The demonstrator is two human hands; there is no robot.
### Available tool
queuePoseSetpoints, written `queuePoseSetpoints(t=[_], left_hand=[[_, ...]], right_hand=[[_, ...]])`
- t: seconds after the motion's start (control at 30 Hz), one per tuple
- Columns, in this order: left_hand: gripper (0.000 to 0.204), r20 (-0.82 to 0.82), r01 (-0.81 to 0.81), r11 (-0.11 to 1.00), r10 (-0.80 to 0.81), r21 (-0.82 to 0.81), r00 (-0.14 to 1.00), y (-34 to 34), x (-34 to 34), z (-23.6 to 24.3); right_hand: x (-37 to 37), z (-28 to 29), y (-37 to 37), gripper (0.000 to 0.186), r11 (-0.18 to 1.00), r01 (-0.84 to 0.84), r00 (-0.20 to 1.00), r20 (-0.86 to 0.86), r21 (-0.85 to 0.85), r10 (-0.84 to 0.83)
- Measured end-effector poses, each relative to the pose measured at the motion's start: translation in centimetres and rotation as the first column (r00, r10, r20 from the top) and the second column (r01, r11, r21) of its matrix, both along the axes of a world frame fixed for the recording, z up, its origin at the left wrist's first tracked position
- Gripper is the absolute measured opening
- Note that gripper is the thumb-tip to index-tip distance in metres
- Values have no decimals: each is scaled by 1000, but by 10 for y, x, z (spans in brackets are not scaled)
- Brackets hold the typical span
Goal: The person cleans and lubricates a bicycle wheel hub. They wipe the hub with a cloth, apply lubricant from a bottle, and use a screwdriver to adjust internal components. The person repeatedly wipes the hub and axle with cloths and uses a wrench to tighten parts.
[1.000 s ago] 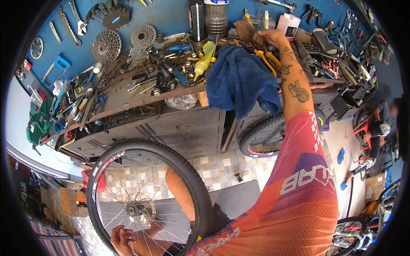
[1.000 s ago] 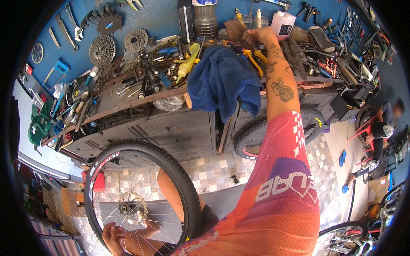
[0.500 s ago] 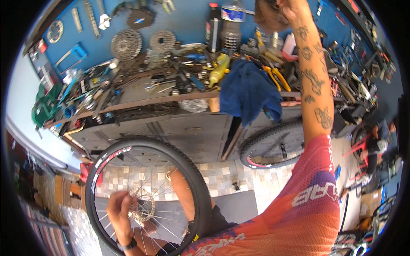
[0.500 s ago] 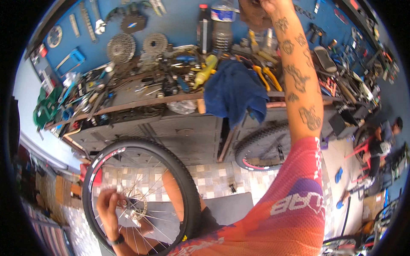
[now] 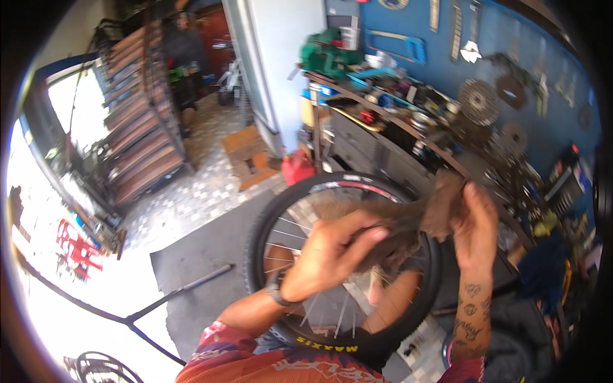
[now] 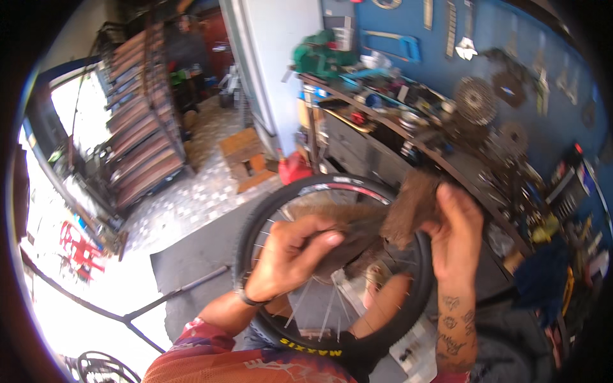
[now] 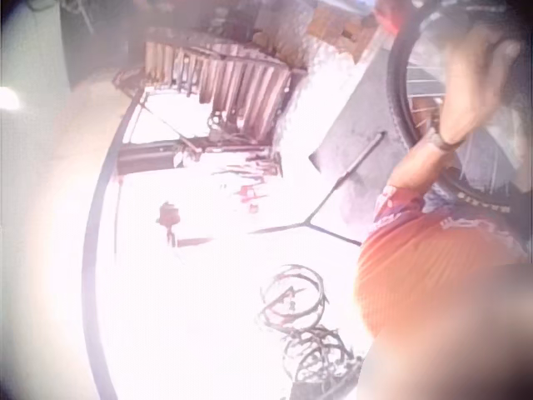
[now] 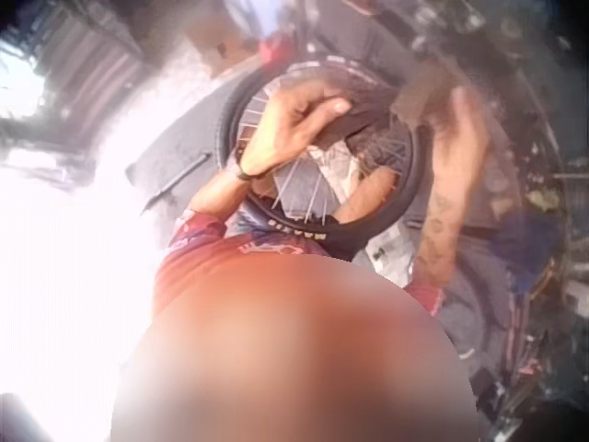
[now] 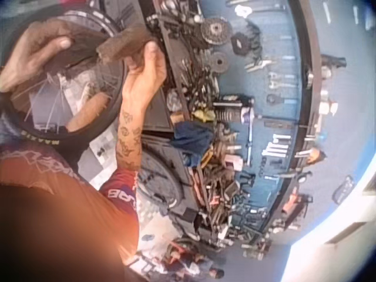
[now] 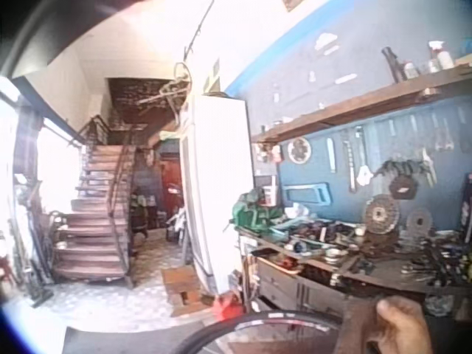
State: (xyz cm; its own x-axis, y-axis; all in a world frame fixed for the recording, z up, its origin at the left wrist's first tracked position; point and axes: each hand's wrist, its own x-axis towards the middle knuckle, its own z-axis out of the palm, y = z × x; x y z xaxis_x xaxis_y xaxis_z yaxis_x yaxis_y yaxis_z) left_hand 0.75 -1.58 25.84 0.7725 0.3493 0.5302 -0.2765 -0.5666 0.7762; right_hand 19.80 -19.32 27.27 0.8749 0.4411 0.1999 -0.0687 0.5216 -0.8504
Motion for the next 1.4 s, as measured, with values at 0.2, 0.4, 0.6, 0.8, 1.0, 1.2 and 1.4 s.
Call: queuePoseSetpoints(t=[0.2,0.4,0.6,0.8,1.0,1.2,1.4], left_hand=[[31,397,224,782,32,-581,917,126,-146,2],[25,24,-271,670,397,-692,918,79,-191,-76],[22,-151,-239,276,888,931,435,16,-175,-99],[26,-321,-489,854,420,-177,849,48,-184,-112],[20,35,-121,568,256,-814,966,45,-160,-133],[24,215,150,507,72,-849,974,50,-155,-129],[28,257,196,478,65,-856,964,48,-159,-119]], right_hand=[[-29,-61,94,13,867,-496,851,-174,45,495],[-106,-84,151,11,878,-399,864,212,-266,457],[-171,-126,177,19,957,-117,243,927,-264,286],[-169,-127,181,16,937,-181,-104,954,-298,283],[-138,-187,155,87,683,-606,599,331,-407,729],[-91,-234,89,74,365,-713,474,-28,-599,880],[-96,-248,110,56,679,-706,708,-171,-202,686]])
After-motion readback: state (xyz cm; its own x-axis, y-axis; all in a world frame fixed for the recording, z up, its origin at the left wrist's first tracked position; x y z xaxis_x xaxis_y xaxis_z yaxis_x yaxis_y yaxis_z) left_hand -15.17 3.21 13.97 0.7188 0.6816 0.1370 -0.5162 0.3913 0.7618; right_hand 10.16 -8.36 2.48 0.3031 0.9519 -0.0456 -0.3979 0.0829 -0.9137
